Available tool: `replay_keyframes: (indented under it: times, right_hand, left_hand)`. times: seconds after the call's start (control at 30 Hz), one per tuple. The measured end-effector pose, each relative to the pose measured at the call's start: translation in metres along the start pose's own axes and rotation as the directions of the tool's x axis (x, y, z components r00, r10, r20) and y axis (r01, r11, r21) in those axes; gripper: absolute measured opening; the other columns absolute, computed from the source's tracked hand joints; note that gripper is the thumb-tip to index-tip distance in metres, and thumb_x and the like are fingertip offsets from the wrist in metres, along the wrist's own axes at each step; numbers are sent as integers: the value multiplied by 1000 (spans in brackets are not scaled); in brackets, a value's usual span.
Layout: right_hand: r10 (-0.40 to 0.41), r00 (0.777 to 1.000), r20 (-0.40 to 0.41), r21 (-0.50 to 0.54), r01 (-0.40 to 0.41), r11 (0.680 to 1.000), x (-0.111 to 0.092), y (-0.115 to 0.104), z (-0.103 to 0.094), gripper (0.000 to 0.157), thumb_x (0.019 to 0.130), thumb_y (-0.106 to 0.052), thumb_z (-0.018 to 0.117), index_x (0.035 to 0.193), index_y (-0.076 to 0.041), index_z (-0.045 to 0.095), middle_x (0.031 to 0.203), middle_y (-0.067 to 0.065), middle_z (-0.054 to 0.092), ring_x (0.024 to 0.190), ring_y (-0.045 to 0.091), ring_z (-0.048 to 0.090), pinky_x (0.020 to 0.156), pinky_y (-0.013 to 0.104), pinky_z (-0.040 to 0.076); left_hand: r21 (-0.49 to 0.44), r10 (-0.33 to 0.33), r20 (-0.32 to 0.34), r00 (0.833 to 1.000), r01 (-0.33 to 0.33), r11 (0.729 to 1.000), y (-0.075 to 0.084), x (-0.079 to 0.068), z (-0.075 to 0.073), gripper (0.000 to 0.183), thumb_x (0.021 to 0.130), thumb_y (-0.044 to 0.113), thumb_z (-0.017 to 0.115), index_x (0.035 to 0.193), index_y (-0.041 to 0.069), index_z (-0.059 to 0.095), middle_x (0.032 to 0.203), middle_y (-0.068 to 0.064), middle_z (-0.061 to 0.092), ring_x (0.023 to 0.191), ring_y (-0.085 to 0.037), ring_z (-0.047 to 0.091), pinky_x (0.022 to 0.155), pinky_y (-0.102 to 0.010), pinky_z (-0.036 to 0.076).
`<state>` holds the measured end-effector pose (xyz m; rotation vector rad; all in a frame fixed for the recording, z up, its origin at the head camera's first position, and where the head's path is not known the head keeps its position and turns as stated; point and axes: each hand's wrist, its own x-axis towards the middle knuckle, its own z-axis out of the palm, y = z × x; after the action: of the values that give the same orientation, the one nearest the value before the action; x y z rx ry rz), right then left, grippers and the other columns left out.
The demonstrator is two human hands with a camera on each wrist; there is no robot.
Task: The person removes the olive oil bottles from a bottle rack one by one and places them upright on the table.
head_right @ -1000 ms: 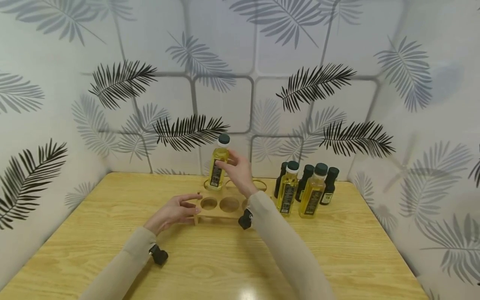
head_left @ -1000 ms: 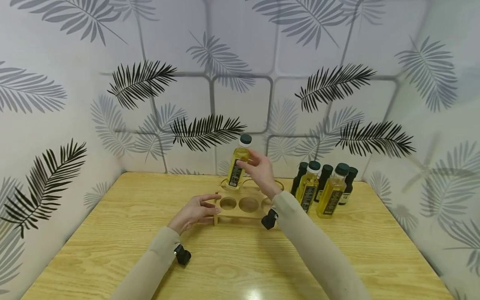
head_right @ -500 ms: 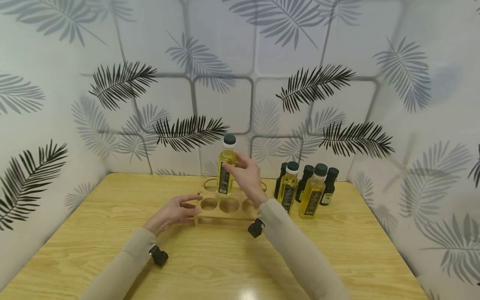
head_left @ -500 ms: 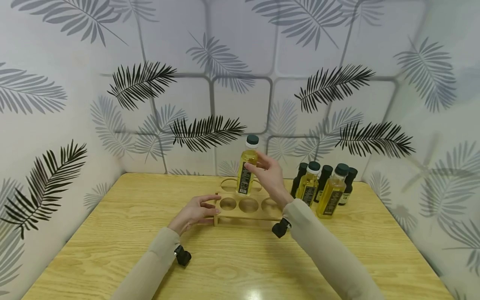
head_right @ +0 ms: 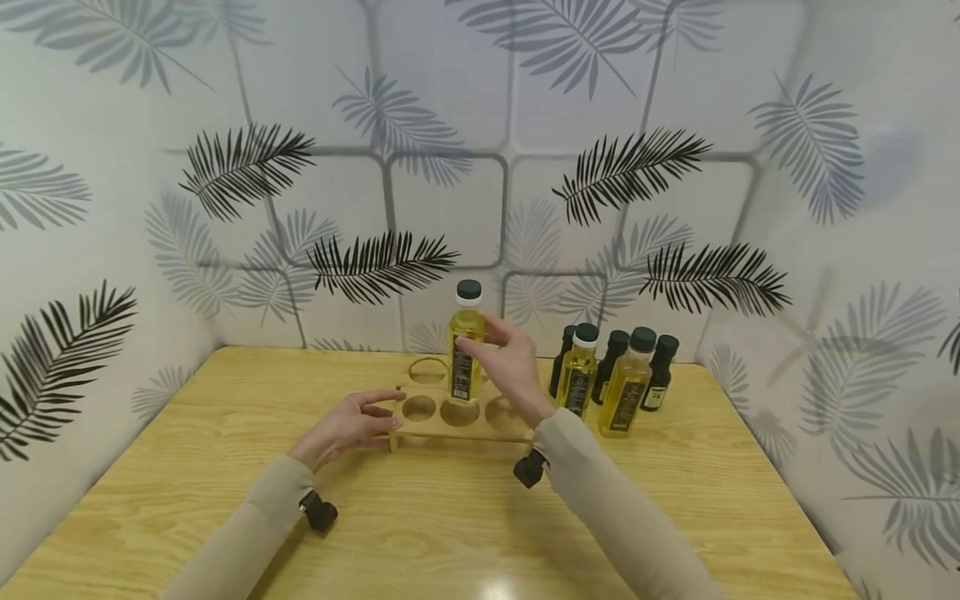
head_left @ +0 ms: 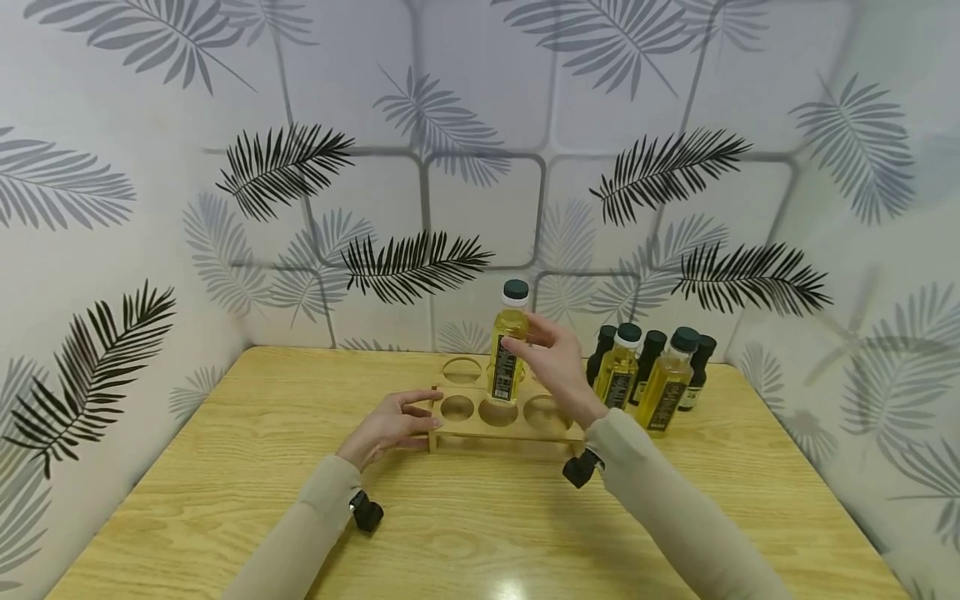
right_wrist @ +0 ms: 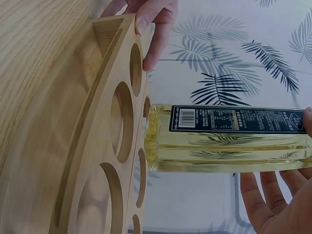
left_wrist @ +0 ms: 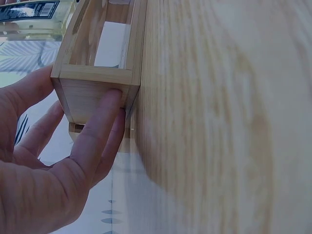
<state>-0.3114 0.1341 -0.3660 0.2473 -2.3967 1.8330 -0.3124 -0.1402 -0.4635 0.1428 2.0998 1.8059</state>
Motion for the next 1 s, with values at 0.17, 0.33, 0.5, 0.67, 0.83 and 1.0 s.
replay_keyframes:
  times: [0.17,0.33,0.5,0.67,0.83,1.0]
  right_hand:
    - [27,1000,-8,1,-27,1000,-5,0,-8,74,83,-47,77,147,-28,46,139,7,55,127,25,51,100,50,48]
    - [22,1000,-10,48,-22,999,-11,3,-18,73,84,-41,77,147,-23,46,142,9,53,130,26,49,105,50,45]
    - [17,1000,-6,71,-16,997,-18,5,-27,73,86,-37,76,149,-19,44,143,10,52,130,27,50,103,49,47]
    - [32,999,-10,55,-31,998,-21,8,-37,77,86,-39,76,151,-17,41,143,11,52,128,27,52,97,48,50]
    - [28,999,-34,41,-26,999,-24,10,-47,77,87,-39,75,151,-15,40,149,12,46,134,29,45,109,51,42]
    - [20,998,-59,42,-18,999,-31,13,-55,74,89,-35,73,151,-12,39,150,14,45,135,31,44,110,51,41]
  left_hand:
    - [4,2,-3,1000,-2,1000,-1,-1,0,52,91,11,71,140,20,56,132,-23,50,101,-23,66,86,-43,59]
    - [8,0,-6,1000,0,1000,-1,-1,0,52,91,11,71,140,21,56,134,-24,50,101,-22,67,85,-42,59]
    - [3,-4,-2,1000,4,1000,0,0,-1,52,91,11,71,140,21,56,133,-23,50,102,-22,66,87,-42,58]
    - [0,1,3,1000,-1,1000,1,-2,-2,54,91,12,71,141,20,54,134,-23,49,102,-23,66,88,-44,58]
    - [-1,2,16,1000,-1,1000,3,-2,-2,55,91,12,70,143,20,53,135,-24,49,103,-23,66,88,-43,58]
    - [-6,-8,21,1000,8,1000,2,-2,-1,55,92,11,70,143,21,53,134,-22,49,102,-22,66,88,-42,58]
